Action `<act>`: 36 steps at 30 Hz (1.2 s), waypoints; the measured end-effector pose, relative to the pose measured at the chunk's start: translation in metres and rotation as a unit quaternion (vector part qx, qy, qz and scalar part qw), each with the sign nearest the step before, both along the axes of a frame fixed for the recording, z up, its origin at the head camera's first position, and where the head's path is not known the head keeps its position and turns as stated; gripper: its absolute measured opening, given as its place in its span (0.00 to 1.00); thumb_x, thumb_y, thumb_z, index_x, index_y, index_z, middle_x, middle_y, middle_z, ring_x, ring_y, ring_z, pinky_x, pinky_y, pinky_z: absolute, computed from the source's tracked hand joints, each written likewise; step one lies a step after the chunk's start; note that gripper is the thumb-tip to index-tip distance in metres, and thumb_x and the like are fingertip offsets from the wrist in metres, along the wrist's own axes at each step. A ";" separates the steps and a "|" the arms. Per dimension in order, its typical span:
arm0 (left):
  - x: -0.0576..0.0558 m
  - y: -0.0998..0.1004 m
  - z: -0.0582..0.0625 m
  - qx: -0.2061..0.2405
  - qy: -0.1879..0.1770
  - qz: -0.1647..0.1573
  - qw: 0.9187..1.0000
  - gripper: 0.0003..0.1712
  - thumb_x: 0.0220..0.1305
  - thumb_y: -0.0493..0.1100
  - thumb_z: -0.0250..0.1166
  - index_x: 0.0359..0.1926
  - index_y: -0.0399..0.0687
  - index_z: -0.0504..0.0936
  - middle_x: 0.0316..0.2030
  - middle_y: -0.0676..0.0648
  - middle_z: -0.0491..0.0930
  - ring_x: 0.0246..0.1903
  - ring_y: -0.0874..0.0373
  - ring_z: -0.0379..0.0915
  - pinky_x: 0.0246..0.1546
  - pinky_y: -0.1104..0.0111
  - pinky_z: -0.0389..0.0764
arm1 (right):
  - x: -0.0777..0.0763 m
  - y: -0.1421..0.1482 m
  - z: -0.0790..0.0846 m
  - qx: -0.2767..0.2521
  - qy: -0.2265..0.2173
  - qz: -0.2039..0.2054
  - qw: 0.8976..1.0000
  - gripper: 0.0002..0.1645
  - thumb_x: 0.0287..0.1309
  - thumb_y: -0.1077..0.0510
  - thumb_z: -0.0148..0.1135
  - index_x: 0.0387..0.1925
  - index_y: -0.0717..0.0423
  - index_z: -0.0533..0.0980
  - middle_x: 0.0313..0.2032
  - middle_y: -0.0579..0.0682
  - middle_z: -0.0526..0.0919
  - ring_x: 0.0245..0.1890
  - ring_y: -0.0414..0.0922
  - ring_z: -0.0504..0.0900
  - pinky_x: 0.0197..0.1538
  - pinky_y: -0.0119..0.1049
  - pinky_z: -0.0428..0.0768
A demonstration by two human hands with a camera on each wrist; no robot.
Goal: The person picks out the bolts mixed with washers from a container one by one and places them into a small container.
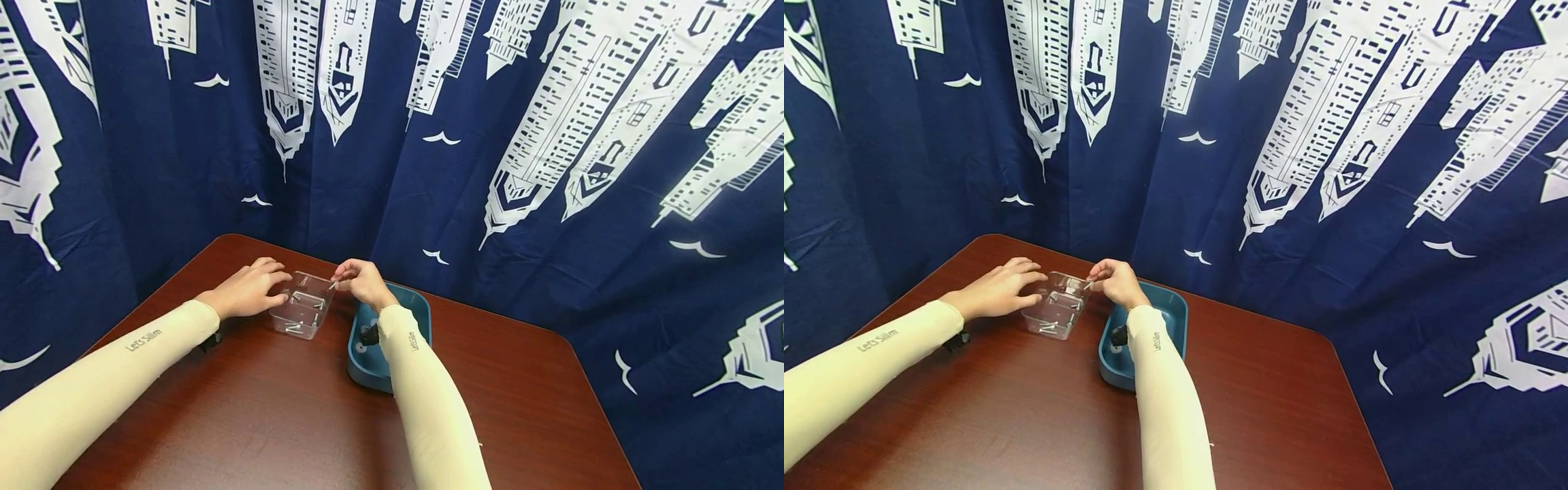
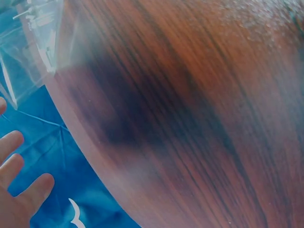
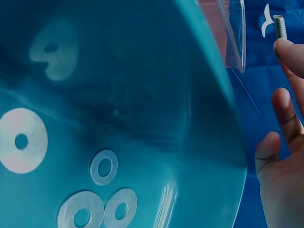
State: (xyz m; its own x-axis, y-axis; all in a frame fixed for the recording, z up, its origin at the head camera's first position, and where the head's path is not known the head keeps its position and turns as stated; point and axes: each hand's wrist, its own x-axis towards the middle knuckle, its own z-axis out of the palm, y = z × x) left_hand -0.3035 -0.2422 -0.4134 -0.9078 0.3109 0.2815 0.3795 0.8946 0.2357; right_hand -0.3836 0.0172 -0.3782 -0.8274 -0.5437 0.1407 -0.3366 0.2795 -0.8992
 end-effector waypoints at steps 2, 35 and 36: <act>0.001 0.000 0.000 -0.001 0.000 -0.001 1.000 0.28 0.65 0.51 0.66 0.62 0.42 0.80 0.65 0.33 0.72 0.69 0.37 0.58 0.63 0.37 0.67 | 0.007 -0.001 0.008 0.006 -0.007 0.008 1.000 0.13 0.52 0.78 0.64 0.41 0.75 0.77 0.43 0.71 0.85 0.39 0.50 0.87 0.43 0.31 0.83; 0.004 0.003 0.000 -0.006 0.005 -0.003 1.000 0.28 0.65 0.51 0.67 0.62 0.41 0.80 0.64 0.34 0.73 0.68 0.38 0.60 0.62 0.38 0.68 | -0.004 -0.016 -0.003 0.012 0.001 0.006 1.000 0.12 0.52 0.76 0.66 0.41 0.70 0.78 0.44 0.69 0.85 0.36 0.43 0.86 0.45 0.32 0.84; 0.005 0.003 0.000 -0.006 0.006 -0.003 1.000 0.28 0.64 0.51 0.67 0.62 0.41 0.80 0.64 0.34 0.73 0.68 0.38 0.60 0.62 0.37 0.68 | -0.004 -0.017 -0.002 0.010 0.002 0.007 1.000 0.12 0.52 0.75 0.66 0.41 0.70 0.78 0.43 0.69 0.86 0.36 0.43 0.86 0.45 0.33 0.84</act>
